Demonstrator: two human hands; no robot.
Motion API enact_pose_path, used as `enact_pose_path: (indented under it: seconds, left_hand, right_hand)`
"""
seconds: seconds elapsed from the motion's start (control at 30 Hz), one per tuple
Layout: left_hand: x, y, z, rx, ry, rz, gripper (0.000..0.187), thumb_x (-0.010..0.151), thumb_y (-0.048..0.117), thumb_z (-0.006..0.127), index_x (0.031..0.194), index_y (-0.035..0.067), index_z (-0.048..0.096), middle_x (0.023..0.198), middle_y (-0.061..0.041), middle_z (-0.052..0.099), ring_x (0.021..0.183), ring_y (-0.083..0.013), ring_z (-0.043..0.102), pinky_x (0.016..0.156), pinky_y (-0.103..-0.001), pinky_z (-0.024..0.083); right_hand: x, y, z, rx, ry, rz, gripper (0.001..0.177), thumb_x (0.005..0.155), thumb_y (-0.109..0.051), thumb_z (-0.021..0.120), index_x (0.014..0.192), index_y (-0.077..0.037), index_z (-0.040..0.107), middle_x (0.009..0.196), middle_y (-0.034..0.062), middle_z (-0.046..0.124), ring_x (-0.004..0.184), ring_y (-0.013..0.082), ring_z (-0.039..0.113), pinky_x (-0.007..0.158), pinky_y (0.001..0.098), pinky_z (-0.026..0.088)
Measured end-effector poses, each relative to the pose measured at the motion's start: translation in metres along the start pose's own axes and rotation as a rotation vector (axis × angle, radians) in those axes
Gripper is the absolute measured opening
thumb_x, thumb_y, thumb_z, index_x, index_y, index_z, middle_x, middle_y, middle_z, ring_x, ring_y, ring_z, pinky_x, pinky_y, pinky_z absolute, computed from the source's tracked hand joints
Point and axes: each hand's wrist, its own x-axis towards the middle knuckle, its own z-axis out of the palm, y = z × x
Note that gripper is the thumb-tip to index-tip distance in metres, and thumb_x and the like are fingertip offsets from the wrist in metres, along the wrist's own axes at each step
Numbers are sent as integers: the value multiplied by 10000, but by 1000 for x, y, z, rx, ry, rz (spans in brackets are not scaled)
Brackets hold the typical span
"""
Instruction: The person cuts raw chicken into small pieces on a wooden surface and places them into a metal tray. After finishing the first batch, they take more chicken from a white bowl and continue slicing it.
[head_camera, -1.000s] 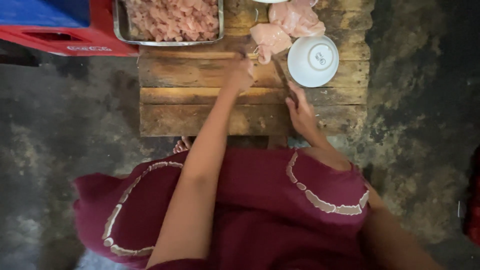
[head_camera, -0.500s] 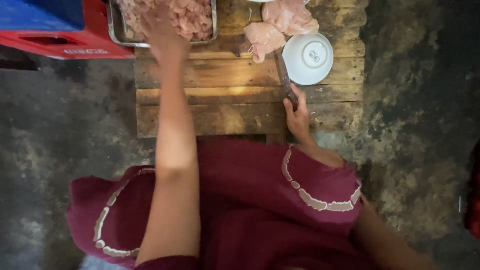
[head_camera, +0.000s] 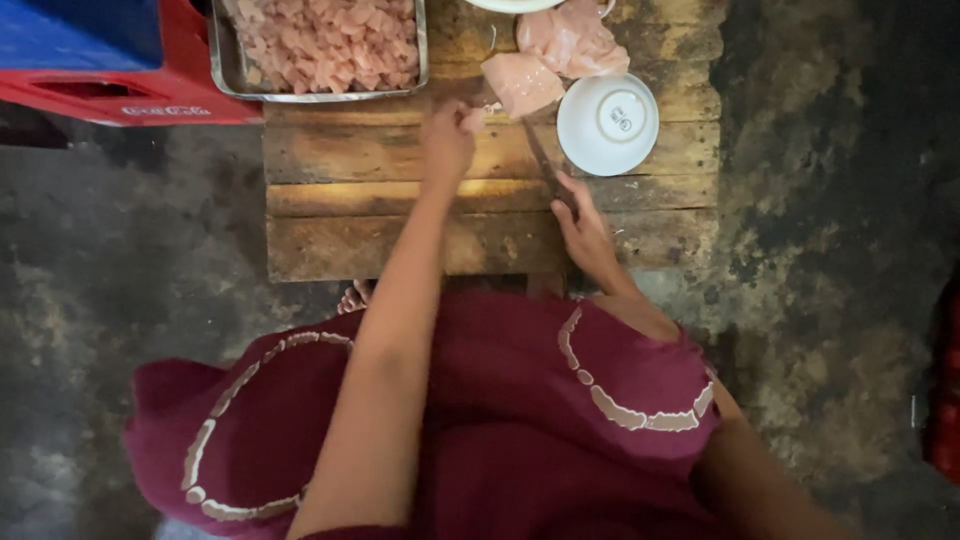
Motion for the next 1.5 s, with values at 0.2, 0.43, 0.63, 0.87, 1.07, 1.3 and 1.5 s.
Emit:
enact_pose_path:
  seconds: [0.2,0.43,0.63,0.87,1.07,1.3,1.5]
  left_hand:
    - [-12,54,-45,251,118,44,186,730,119,762,915,101,764,968,-264,651,889,-477,618,757,-527,525]
    - [-8,38,-33,84,4,-169,124,799,121,752,866,47,678,910,-162,680,832,-378,677,738,-467,535]
    - [-8,37,-34,71,13,-61,129,753,64,760,833,31,664,872,-163,665,814,-404,661,702,-472,518]
    - [-14,34,-31,-28,106,-181,37,823,56,705,854,54,685,803,-183,668,733,-371,693,658,-461,536]
    - [-22,40,-27,-10,133,-271,27,796,86,701,821,76,696,721,-178,686,691,-375,700,630,-462,542]
    - [-25,38,-30,88,150,-70,42,770,56,706,798,55,675,790,-189,674,731,-416,668,651,-489,515]
    - [-17,34,-33,-51,114,-230,68,842,107,724,870,51,696,771,-197,685,721,-381,707,656,-452,544]
  right_hand:
    - [41,-36,12,-296,-119,-166,444,1058,-243,534,1487,-197,429,1294,254,684,1006,502,667,816,565,537]
    - [49,-59,23,-622,-304,-73,486,1057,-276,491,1525,-224,370,904,265,717,788,506,686,688,617,521]
    - [81,-25,58,-576,-265,-63,376,1105,-290,481,1469,-237,402,862,269,706,803,519,660,726,639,486]
    - [49,-44,25,-581,-343,44,456,1068,-328,428,1511,-250,351,884,276,698,780,530,654,688,639,482]
    - [47,-80,25,-660,-372,49,435,1078,-341,412,1504,-264,372,832,263,702,765,520,662,701,627,493]
    - [73,1,58,-729,-318,-200,299,1109,-266,439,1403,-208,441,883,211,706,771,450,694,697,591,523]
    - [42,-85,15,-546,-399,323,373,1105,-340,381,1476,-300,398,828,218,679,669,488,653,583,606,521]
